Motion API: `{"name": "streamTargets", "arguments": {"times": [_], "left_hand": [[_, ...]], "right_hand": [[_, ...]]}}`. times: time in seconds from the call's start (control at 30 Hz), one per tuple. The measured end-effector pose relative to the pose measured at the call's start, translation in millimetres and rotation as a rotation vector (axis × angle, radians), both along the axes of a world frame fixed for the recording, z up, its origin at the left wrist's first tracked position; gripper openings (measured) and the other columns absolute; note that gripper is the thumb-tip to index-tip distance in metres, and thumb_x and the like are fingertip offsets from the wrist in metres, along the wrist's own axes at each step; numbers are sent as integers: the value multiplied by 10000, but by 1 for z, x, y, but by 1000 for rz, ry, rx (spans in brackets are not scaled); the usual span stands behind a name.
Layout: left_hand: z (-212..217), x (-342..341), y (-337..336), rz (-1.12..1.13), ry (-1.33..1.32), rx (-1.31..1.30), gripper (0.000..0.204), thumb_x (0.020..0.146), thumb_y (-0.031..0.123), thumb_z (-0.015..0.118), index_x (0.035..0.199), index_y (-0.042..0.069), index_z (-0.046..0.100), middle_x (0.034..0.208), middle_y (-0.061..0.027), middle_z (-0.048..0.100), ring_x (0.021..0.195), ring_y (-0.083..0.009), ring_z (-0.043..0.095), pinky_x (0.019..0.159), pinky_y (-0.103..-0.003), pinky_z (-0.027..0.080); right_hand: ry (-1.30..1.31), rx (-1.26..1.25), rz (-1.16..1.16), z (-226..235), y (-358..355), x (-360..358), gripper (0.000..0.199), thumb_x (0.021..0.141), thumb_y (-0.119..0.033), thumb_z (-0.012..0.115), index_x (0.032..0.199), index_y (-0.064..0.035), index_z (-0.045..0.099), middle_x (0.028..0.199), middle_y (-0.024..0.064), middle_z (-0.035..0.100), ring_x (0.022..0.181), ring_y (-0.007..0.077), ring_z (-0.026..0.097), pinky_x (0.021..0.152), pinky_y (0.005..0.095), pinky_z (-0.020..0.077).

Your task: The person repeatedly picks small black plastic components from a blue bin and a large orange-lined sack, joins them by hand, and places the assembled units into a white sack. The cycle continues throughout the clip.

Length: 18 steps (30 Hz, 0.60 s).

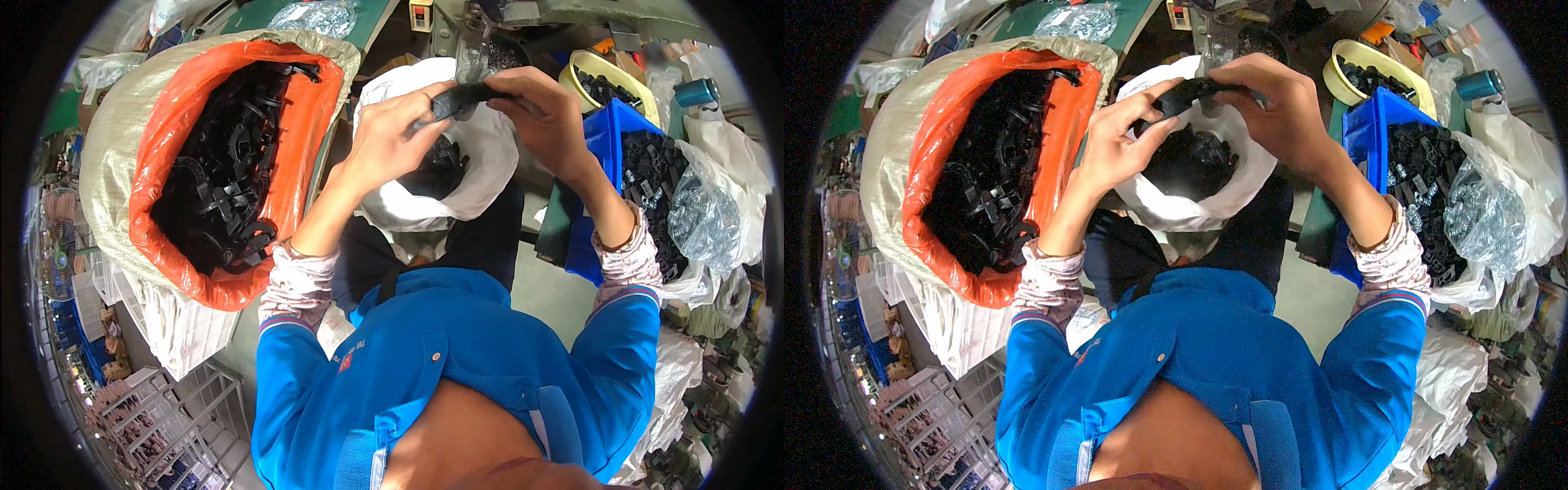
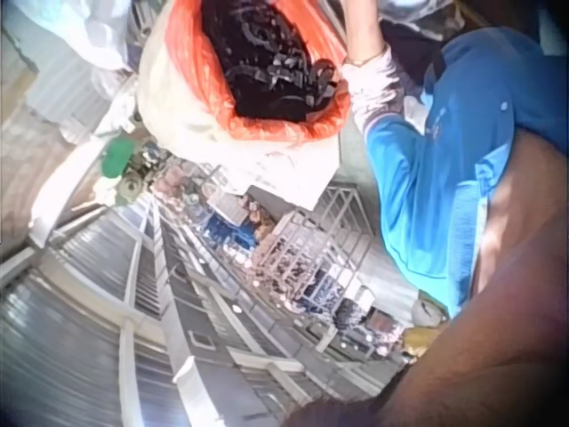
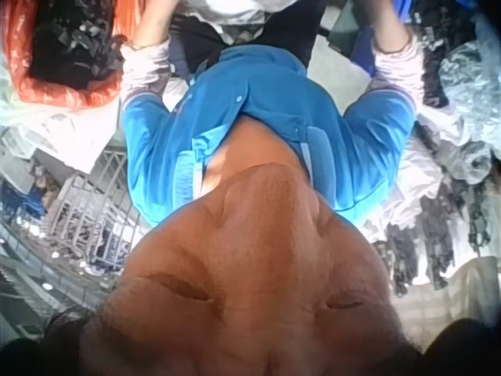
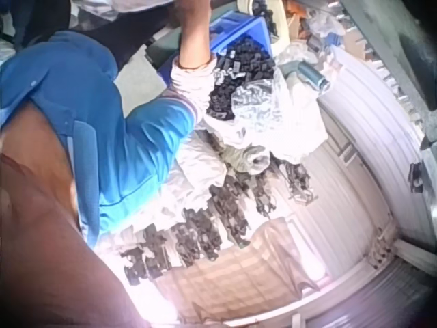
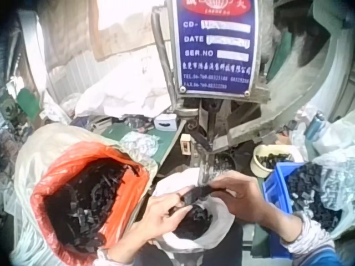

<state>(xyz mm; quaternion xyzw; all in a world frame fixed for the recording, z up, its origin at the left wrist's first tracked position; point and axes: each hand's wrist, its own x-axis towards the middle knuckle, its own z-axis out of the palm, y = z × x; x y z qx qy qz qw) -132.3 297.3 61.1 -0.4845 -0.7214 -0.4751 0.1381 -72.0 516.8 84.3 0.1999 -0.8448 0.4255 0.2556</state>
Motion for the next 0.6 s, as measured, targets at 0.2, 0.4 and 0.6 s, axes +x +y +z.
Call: {"name": "streamTargets", "arguments": {"times": [0.2,0.4,0.6], "left_hand": [[5,-8,2,1,83,-49,146,730,71,689,753,6,561,1041,-104,672,676,-286,622,595,-333,500],[31,-24,10,-32,205,-71,172,704,0,686,681,-4,515,1108,-134,661,623,-238,623,555,-290,483],[52,-48,22,-61,197,-118,215,741,43,695,705,9,485,1019,-96,674,505,-205,451,485,-293,408]], "right_hand": [[62,53,-5,7,-5,-1,263,723,64,704,973,-13,673,920,116,661,832,216,662,733,293,530],[229,72,-29,14,1,-12,260,713,58,713,961,-10,678,918,116,667,825,226,663,723,296,530],[202,180,-169,29,12,-23,222,755,28,706,972,-12,691,928,101,680,846,181,646,762,272,510]]}}
